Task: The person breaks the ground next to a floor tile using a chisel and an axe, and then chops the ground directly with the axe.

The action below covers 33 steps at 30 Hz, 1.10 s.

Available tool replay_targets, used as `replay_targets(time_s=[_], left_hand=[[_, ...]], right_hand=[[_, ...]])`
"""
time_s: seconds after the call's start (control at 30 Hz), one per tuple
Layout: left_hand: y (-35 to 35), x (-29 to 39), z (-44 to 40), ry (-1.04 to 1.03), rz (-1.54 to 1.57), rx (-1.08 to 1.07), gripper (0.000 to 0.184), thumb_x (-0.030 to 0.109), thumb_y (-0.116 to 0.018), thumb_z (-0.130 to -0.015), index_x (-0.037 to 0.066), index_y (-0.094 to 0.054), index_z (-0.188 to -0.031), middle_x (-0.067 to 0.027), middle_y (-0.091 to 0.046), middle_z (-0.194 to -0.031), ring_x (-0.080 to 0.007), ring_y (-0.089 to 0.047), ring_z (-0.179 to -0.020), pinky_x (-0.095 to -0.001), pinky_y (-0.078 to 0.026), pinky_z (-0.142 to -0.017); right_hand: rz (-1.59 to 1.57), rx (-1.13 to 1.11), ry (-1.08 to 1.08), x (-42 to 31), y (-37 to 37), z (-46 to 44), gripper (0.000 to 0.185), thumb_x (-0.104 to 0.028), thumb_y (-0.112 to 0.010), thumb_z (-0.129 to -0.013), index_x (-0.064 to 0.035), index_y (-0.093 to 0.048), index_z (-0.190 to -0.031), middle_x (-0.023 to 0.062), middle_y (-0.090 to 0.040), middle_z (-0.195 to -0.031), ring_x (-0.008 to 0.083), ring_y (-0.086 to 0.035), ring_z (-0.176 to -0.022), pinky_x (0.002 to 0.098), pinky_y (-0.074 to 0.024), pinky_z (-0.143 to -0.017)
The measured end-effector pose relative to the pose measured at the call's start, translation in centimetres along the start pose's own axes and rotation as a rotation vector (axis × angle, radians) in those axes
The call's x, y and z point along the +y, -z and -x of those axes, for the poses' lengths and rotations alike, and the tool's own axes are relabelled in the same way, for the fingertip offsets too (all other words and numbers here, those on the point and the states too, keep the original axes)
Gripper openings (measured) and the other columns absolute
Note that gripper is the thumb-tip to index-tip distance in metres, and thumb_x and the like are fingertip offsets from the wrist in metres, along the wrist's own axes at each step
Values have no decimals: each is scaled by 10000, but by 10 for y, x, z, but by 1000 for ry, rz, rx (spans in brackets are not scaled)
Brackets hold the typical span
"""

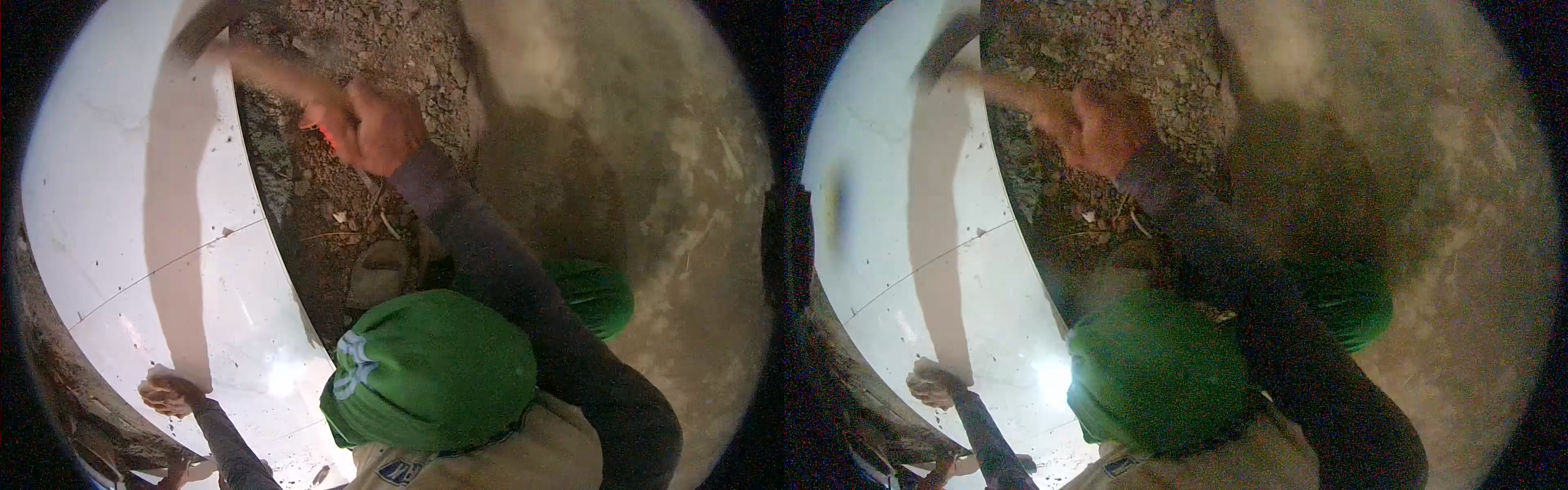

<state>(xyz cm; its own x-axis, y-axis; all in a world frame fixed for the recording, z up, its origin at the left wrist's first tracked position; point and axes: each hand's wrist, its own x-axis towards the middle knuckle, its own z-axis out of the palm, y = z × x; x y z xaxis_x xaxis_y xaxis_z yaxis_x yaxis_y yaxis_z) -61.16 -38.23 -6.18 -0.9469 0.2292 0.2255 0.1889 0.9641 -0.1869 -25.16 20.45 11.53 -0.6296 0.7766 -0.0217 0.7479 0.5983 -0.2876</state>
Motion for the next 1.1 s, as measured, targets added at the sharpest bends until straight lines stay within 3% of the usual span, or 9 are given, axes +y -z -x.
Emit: replay_targets(time_s=[0.03, 0.17, 0.3, 0.43, 0.53, 0.67, 0.77, 0.93, 1.1], left_hand=[[11, 10, -1, -17, 31, 13, 775, 664, -319, -1043, 75, -398, -1540, -167, -469, -1526, -367, -444, -1421, -557, -380, -1164], [85, 77, -10, 298, -86, -397, 770, 664, -302, -1046, 84, -396, -1543, -159, -459, -1529, -366, -450, -1411, -585, -357, -1167], [15, 11, 1, 71, -41, -47, 752, 661, -290, -1047, 94, -412, -1526, -156, -453, -1525, -379, -457, -1393, -601, -370, -1145], [-2, -8, 7, -49, -156, -30, 756, 694, -279, -1033, 139, -429, -1523, -135, -461, -1524, -362, -464, -1389, -592, -386, -1131], [42, 47, -2, 212, 15, -82, 758, 719, -290, -1017, 173, -442, -1521, -117, -478, -1512, -348, -470, -1386, -600, -392, -1115], [32, 46, -2, 149, 46, -9, 772, 738, -410, -971, 191, -452, -1514, -103, -508, -1473, -340, -469, -1388, -593, -430, -1074], [-26, -33, -10, -26, -118, 17, 740, 704, -437, -977, 190, -452, -1510, -113, -516, -1462, -338, -488, -1368, -573, -445, -1077], [5, 7, 4, -43, -78, 156, 670, 647, -422, -1012, 172, -467, -1483, -149, -526, -1440, -331, -525, -1329, -556, -457, -1091], [50, 39, -16, 110, -53, -120, 719, 673, -322, -1027, 137, -459, -1485, -157, -519, -1452, -344, -517, -1335, -565, -445, -1093]], right_hand=[[90, -38, 194, -4, 1, -6, 432, -485, -646, -960, -56, -695, -943, 185, -702, -766, 363, -703, -677, 469, -545, -585], [-132, 35, -69, 81, -8, 28, 489, -513, -604, -987, -33, -673, -921, 140, -674, -760, 306, -624, -610, 481, -485, -533], [-241, 190, -367, 79, -13, 39, 542, -536, -569, -1012, -10, -683, -942, 74, -610, -686, 239, -486, -520, 479, -420, -486], [-216, 57, 3, 12, 16, 2, 438, -432, -564, -1042, -24, -696, -951, 95, -633, -745, 233, -535, -536, 460, -419, -494], [-76, -63, 272, 38, 26, 11, 398, -378, -558, -1053, -25, -706, -945, 97, -637, -735, 218, -570, -543, 439, -431, -492], [-65, 5, -302, 122, -3, 48, 425, -391, -585, -1033, -32, -656, -816, 82, -611, -664, 203, -581, -529, 437, -422, -473], [-59, 21, -520, 81, -18, 22, 470, -401, -606, -1017, -37, -619, -720, 70, -591, -611, 192, -588, -518, 435, -416, -458], [53, 142, 340, 22, 13, -1, 480, -481, -653, -974, -41, -641, -784, 53, -599, -607, 209, -606, -524, 437, -419, -463], [-42, 42, -312, 129, -8, 55, 496, -510, -651, -963, -29, -661, -841, 93, -600, -606, 235, -602, -510, 433, -435, -471]])
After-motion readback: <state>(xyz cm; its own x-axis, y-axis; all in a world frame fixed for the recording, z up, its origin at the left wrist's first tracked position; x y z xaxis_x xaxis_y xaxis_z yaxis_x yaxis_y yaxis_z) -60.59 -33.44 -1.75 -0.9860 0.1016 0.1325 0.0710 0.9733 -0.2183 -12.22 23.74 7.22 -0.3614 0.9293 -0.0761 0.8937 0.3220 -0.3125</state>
